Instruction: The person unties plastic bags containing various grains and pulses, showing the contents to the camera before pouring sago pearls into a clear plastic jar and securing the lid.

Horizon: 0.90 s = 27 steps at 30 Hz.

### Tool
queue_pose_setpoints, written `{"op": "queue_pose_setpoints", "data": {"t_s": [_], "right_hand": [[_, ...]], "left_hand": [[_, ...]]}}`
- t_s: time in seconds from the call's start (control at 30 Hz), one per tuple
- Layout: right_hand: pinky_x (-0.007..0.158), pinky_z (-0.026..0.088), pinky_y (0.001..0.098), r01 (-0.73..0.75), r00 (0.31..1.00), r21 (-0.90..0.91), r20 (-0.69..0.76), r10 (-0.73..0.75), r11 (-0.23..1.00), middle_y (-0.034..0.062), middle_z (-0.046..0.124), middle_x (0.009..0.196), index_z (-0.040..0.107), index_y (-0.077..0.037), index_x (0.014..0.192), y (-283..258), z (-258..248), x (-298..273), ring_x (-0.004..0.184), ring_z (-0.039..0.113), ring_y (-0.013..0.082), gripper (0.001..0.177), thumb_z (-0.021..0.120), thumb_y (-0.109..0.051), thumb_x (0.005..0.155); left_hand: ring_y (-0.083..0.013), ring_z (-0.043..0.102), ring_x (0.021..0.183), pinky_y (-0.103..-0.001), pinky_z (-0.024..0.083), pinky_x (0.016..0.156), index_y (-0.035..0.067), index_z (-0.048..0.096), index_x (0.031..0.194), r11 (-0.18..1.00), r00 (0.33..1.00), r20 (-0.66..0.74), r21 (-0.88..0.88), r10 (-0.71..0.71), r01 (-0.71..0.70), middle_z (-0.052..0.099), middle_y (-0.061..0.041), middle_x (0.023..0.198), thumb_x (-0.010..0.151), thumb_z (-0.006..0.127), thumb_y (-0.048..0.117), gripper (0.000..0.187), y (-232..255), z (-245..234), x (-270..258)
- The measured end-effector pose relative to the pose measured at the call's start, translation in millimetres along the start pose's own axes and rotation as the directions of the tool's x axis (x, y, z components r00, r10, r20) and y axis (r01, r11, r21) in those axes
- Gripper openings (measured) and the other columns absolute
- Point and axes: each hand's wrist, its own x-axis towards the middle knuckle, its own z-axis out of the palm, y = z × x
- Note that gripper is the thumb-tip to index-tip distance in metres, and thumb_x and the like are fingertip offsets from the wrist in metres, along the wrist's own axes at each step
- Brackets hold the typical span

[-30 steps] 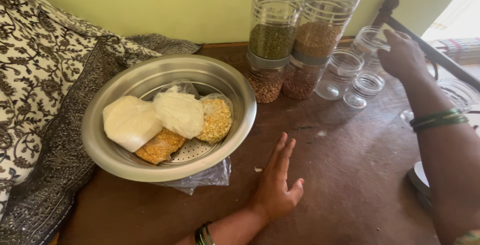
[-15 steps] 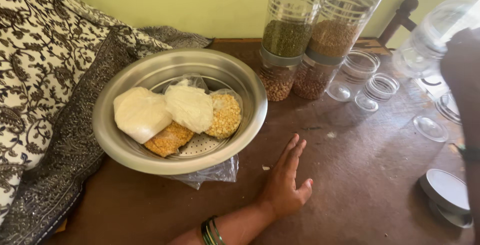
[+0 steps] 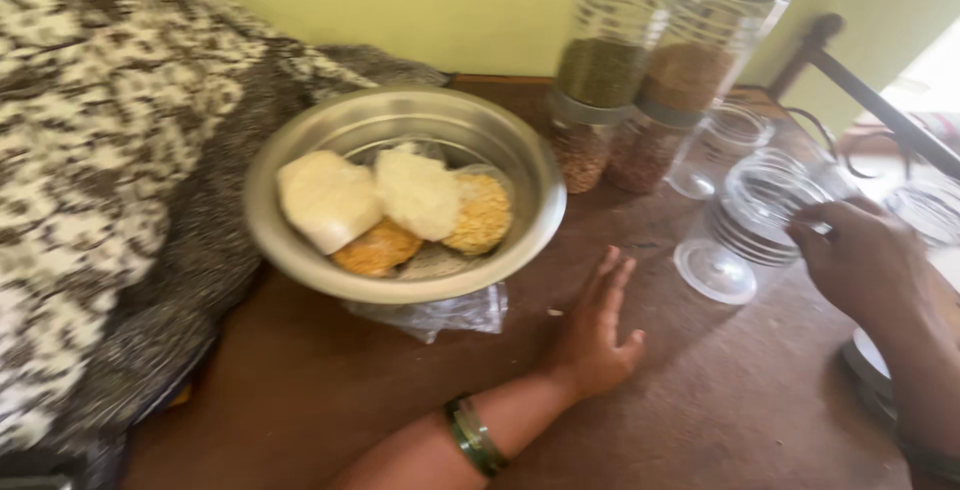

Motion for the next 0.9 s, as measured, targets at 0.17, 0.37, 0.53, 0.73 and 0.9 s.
{"op": "queue_pose_setpoints", "data": {"t_s": [0.17,0.37,0.53,0.73,0.9], "right_hand": [[0.078,0.057,0.0423,-0.039,0.998,0.169,-0.051,0.048,0.985,0.0196,0.068,0.128,0.071,-0.008,0.131,-40,-19,18,0.078,0.071,0.0318,0.052,0.078,-0.034,0.087],[0.075,0.06,0.0395,0.199,0.936,0.297,0.226,-0.271,0.934,0.0078,0.07,0.124,0.072,-0.019,0.126,-181,-61,45,0.085,0.076,0.0247,0.051,0.082,-0.042,0.082],[0.075,0.06,0.0402,0.458,0.799,0.493,0.137,-0.586,0.74,0.0116,0.072,0.116,0.072,-0.012,0.121,-288,-62,74,0.084,0.075,0.0257,0.044,0.077,-0.027,0.08],[0.089,0.056,0.0428,0.601,0.654,0.53,0.104,-0.749,0.598,0.0154,0.068,0.128,0.065,-0.01,0.131,-361,-23,107,0.102,0.071,0.0314,0.049,0.075,-0.029,0.087],[0.096,0.046,0.0489,0.645,0.586,0.597,0.015,-0.81,0.478,0.0262,0.058,0.134,0.05,-0.001,0.143,-383,47,137,0.121,0.059,0.0456,0.082,0.084,-0.033,0.075]], "left_hand": [[-0.0439,0.028,0.16,-0.047,0.03,0.128,0.001,0.028,0.162,0.999,0.999,-0.02,0.026,0.039,-0.038,0.025,-0.029,0.171,0.085,0.071,0.014,0.09,-3,4,1],[-0.0509,0.016,0.16,-0.056,0.024,0.126,0.004,-0.002,0.169,0.997,0.992,-0.123,0.073,-0.031,0.04,0.004,-0.035,0.175,0.084,0.07,0.017,0.112,9,-6,4],[-0.0528,0.003,0.159,-0.068,0.014,0.12,0.005,-0.007,0.169,0.955,0.971,-0.098,0.181,-0.219,0.234,0.0,-0.034,0.173,0.083,0.07,0.023,0.117,16,-18,8],[-0.0532,-0.002,0.157,-0.071,0.008,0.119,0.006,-0.003,0.169,0.922,0.95,-0.084,0.228,-0.301,0.312,0.0,-0.034,0.171,0.084,0.07,0.026,0.114,14,-13,12],[-0.0508,0.022,0.152,-0.072,0.012,0.122,0.006,0.033,0.159,0.914,0.937,-0.08,0.208,-0.34,0.349,0.029,-0.029,0.159,0.082,0.065,0.023,0.084,14,-17,14]]}}
